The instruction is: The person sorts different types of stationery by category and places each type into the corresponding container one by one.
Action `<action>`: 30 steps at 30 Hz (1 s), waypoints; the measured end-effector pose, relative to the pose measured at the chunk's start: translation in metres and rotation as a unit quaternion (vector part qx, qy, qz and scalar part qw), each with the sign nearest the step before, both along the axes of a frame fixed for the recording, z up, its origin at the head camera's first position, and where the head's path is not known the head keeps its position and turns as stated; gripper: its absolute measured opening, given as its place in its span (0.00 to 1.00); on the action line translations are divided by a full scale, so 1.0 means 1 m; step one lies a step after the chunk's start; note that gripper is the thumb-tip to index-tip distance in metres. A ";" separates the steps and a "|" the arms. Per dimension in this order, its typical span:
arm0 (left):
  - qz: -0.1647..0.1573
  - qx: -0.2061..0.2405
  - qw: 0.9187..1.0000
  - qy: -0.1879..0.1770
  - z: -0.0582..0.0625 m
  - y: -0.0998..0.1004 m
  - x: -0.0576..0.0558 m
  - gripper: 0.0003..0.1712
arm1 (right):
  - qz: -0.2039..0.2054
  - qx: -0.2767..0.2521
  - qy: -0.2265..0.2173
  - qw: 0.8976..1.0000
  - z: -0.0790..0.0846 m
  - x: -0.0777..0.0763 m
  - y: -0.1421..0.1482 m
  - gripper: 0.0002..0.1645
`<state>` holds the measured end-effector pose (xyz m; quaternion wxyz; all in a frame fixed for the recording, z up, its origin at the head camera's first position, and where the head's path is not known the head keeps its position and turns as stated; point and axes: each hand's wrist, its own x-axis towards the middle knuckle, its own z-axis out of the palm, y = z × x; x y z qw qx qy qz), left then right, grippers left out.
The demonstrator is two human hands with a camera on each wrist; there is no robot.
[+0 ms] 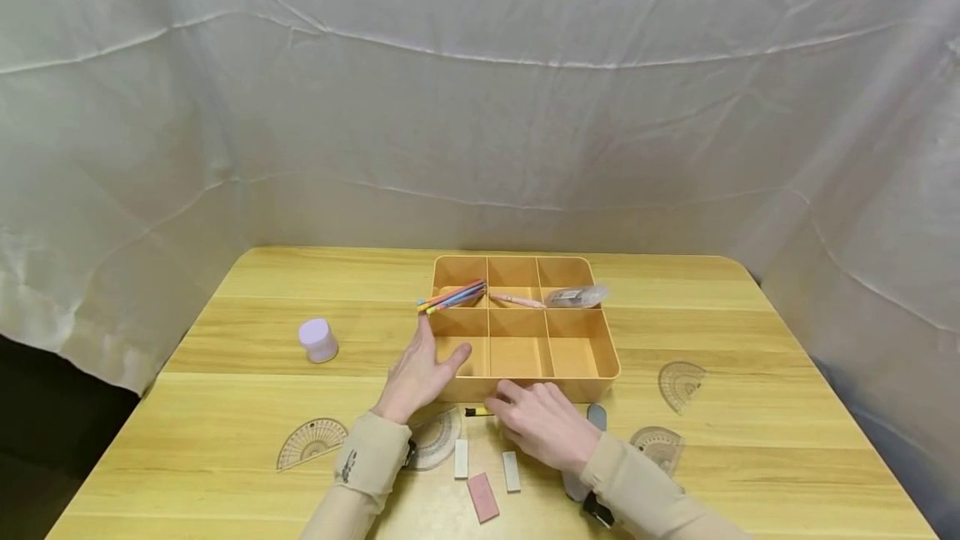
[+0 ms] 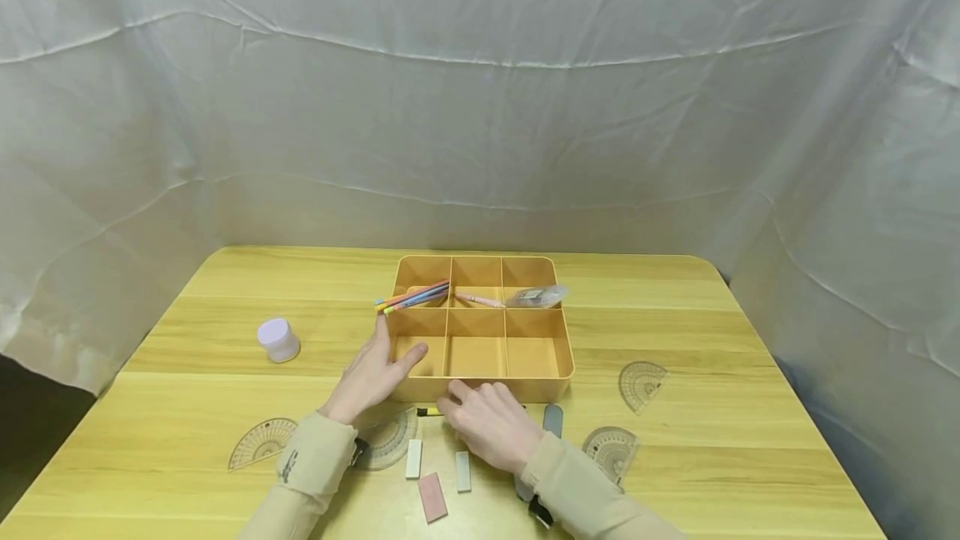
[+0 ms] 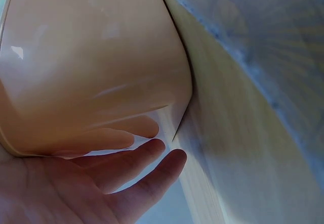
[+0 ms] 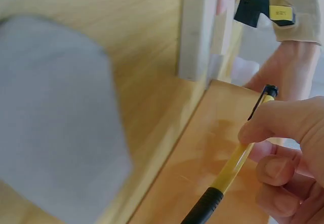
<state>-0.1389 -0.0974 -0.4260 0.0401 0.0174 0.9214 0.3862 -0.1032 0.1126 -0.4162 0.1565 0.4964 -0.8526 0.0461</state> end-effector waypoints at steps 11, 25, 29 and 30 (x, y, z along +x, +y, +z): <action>-0.002 0.002 1.000 0.004 0.001 0.000 0.001 0.59 | 0.057 -0.107 0.005 0.993 0.021 0.003 0.005 0.15; 0.002 0.004 1.000 0.001 0.001 0.001 0.001 0.58 | 0.085 -0.228 -0.033 0.969 0.062 -0.003 0.023 0.11; 0.001 0.002 1.000 -0.001 0.000 0.001 0.000 0.58 | 0.089 -0.270 -0.042 0.958 0.073 -0.008 0.030 0.11; 0.001 0.002 1.000 -0.001 0.000 0.001 0.000 0.58 | 0.092 -0.281 -0.042 0.954 0.076 -0.010 0.032 0.10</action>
